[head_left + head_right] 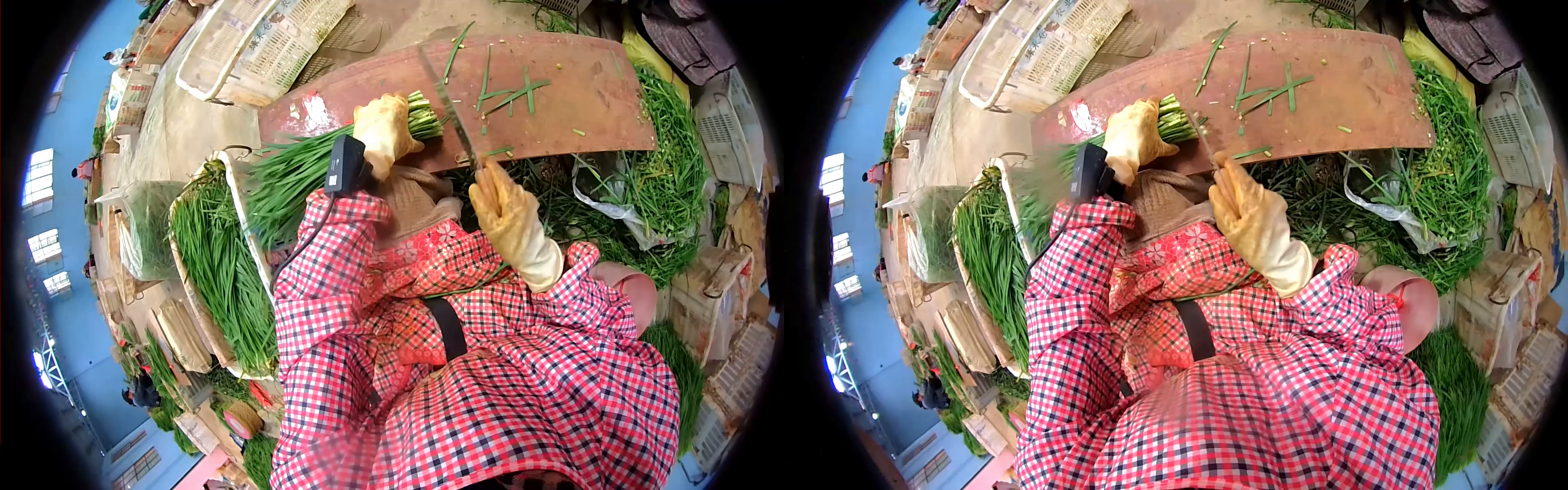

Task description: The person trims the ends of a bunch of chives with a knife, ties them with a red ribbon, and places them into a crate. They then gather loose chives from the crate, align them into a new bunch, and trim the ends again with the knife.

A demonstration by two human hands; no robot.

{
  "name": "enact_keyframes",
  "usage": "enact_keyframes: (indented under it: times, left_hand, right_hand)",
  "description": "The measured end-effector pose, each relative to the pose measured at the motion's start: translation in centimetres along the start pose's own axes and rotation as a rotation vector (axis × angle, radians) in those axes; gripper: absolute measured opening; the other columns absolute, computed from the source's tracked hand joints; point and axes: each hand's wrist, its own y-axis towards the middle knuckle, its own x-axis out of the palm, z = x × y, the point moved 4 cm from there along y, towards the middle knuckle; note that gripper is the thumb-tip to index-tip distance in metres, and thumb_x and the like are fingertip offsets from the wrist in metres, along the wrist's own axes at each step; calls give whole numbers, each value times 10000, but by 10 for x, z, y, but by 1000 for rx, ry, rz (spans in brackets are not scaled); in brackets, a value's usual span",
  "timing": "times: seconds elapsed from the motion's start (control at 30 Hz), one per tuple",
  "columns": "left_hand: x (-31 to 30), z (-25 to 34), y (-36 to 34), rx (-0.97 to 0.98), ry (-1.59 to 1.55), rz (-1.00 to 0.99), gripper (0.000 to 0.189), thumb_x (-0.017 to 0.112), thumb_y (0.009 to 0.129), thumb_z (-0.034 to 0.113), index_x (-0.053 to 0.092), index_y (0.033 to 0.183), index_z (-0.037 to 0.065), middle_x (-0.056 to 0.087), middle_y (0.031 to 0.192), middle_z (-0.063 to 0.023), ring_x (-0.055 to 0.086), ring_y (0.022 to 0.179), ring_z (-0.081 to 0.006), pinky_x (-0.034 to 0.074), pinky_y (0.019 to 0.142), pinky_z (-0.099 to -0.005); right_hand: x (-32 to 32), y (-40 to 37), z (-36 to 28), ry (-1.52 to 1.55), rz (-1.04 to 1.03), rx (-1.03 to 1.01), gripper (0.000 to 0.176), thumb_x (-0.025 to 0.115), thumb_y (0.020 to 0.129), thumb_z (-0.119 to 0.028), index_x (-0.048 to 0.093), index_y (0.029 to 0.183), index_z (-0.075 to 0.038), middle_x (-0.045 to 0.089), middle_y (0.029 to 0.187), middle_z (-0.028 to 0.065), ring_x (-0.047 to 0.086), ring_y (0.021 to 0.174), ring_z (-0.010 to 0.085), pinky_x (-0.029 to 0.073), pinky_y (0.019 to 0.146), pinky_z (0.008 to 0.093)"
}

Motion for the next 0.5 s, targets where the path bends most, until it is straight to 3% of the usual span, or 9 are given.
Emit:
enact_keyframes:
  times: [0.07, 0.23, 0.33, 0.5]
  left_hand:
    - [0, -1, 0, 14, -23, -3, 618, 849, 621, 287, 602, 1109, 0, 667, 1025, -204, 651, 980, -348, 519, 848, -421]
    - [5, -2, 0, 29, -20, 35, 568, 839, 629, 295, 617, 1060, 0, 675, 987, -207, 657, 959, -354, 525, 819, -422]
    - [4, -2, 2, 31, -43, 7, 539, 835, 630, 287, 624, 1034, -1, 680, 963, -201, 661, 942, -353, 527, 806, -425]
    - [2, -1, 2, 26, -61, -17, 518, 832, 630, 266, 630, 1024, -1, 683, 958, -196, 662, 934, -351, 527, 803, -424]
  right_hand:
    - [9, -7, 1, 230, -44, 210, 489, 684, 878, -79, 488, 1315, 19, 677, 1057, 208, 705, 919, 310, 591, 761, 328]
    - [27, -18, 9, 10, -83, 160, 476, 679, 879, -91, 501, 1314, -12, 687, 1039, 184, 703, 853, 310, 581, 695, 322]
    - [28, -18, 3, -39, 32, 35, 465, 680, 877, -93, 505, 1299, -8, 698, 992, 166, 702, 837, 306, 580, 685, 324]
    - [31, -19, 5, 27, -82, 218, 434, 659, 892, -92, 507, 1280, 29, 676, 1063, 191, 704, 820, 318, 584, 675, 333]
